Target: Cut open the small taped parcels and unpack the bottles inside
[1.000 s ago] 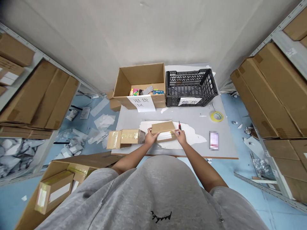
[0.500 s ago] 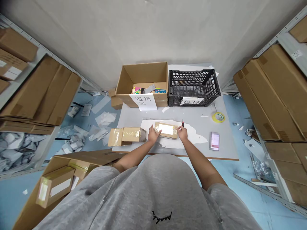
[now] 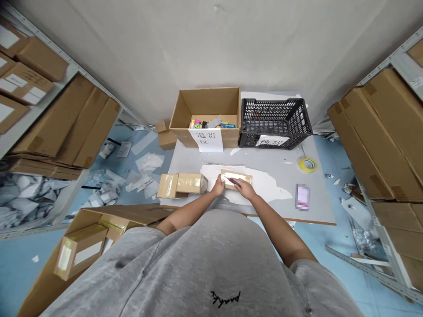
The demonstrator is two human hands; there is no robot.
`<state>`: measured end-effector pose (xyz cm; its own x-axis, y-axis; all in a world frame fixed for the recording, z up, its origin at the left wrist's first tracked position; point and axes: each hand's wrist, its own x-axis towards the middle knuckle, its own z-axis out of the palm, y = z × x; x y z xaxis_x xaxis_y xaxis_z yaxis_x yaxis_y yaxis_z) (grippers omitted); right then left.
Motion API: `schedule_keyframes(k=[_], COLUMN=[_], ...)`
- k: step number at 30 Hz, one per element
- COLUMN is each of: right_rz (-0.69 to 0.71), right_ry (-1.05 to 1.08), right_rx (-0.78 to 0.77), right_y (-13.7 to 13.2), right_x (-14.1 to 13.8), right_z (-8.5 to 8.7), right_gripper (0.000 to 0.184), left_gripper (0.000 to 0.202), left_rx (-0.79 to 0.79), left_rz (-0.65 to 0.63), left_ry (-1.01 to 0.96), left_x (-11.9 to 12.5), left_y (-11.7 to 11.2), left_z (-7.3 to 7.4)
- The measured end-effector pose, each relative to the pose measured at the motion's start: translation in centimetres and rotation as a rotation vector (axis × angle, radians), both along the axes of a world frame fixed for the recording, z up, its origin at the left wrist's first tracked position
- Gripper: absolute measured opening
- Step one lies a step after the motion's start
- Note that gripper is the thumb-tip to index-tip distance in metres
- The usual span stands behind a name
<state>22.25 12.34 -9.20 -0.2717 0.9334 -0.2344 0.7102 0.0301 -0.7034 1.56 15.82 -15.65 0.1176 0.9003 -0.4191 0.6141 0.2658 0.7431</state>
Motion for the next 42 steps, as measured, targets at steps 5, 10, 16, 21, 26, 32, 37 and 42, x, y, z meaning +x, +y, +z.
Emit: schedule_keyframes(k=[5, 10, 16, 21, 26, 32, 37, 42], right_rz=[0.102, 0.131, 0.168, 0.212, 0.237, 0.259, 0.241, 0.228], right_ry=[-0.135, -0.201, -0.275, -0.344, -0.372, -0.366, -0.353, -0.364], right_rx=[-0.001, -0.015, -0.034, -0.047, -0.058, -0.097, -0.111, -0.132], right_y=[1.2, 1.6, 2.1, 2.8, 3.4, 3.9, 4.0, 3.9], right_x=[0.0, -0.4, -0.8, 0.0, 0.6, 0.8, 1.1, 1.6], right_z=[-0.3, -0.2, 0.2, 0.3, 0.5, 1.0, 1.4, 2.3], right_gripper=[0.049, 0.051, 0.053, 0.055, 0.054, 0.056, 0.052, 0.05], left_gripper=[0.061, 0.038, 0.032, 0.031, 0.032, 0.039, 0.04, 0.039], left_rx=[0.008, -0.056, -0.082, -0.11, -0.122, -0.148, -0.177, -0.196], left_rz=[0.159, 0.083, 0.045, 0.047, 0.05, 0.06, 0.055, 0.035], left_ry=[-0.278, -0.217, -0.139, -0.097, -0.055, -0.032, -0.012, -0.004], left_x=[0.0, -0.3, -0.3, -0.2, -0.2, -0.3, -0.5, -0.6], left_y=[-0.6, -0.2, 0.2, 0.5, 0.6, 0.5, 0.5, 0.5], left_z=[-1.0, -1.3, -1.4, -1.0, -0.4, 1.0, 2.0, 2.4])
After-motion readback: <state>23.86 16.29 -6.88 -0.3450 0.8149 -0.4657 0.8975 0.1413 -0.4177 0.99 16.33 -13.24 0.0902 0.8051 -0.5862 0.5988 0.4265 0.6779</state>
